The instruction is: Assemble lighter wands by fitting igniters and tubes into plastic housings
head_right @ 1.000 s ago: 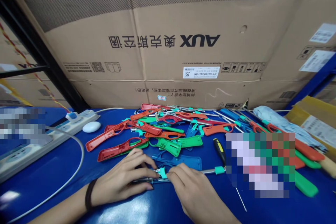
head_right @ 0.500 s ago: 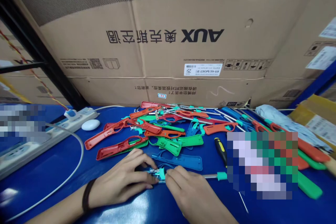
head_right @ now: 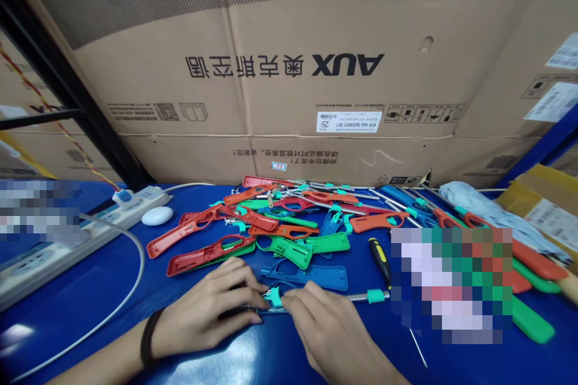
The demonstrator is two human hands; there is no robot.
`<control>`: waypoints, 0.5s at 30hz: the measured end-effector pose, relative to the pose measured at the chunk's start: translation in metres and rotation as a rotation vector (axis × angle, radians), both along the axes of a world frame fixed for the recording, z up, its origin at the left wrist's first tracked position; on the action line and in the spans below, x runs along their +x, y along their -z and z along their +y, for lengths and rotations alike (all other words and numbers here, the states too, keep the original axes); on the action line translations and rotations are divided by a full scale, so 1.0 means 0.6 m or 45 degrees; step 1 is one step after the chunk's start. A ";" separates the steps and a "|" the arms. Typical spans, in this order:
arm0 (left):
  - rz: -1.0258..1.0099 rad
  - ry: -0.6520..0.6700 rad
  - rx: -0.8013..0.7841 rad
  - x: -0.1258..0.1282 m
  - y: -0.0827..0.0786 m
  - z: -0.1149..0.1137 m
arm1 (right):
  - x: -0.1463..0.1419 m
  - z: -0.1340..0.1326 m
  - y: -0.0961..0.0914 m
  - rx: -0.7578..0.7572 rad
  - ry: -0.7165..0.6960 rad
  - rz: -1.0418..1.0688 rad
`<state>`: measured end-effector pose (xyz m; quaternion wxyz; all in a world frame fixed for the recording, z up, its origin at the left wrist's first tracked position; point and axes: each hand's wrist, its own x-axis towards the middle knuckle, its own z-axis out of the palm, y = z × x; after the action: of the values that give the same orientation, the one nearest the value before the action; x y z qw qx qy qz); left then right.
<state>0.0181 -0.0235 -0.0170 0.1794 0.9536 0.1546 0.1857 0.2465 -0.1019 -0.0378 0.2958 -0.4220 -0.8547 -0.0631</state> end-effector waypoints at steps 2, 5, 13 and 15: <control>-0.004 -0.002 -0.005 0.001 0.000 0.000 | -0.001 0.001 0.002 -0.008 0.012 0.030; -0.014 0.000 -0.008 0.001 0.000 0.000 | -0.003 0.000 0.004 0.028 0.030 0.014; -0.011 -0.015 -0.016 0.002 -0.001 0.001 | -0.001 -0.002 0.004 0.173 0.002 -0.106; -0.009 -0.016 -0.017 0.002 -0.002 0.001 | 0.000 -0.001 0.001 0.152 -0.004 -0.101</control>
<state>0.0194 -0.0231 -0.0158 0.1852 0.9508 0.1612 0.1890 0.2464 -0.1022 -0.0385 0.2864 -0.3992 -0.8612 -0.1304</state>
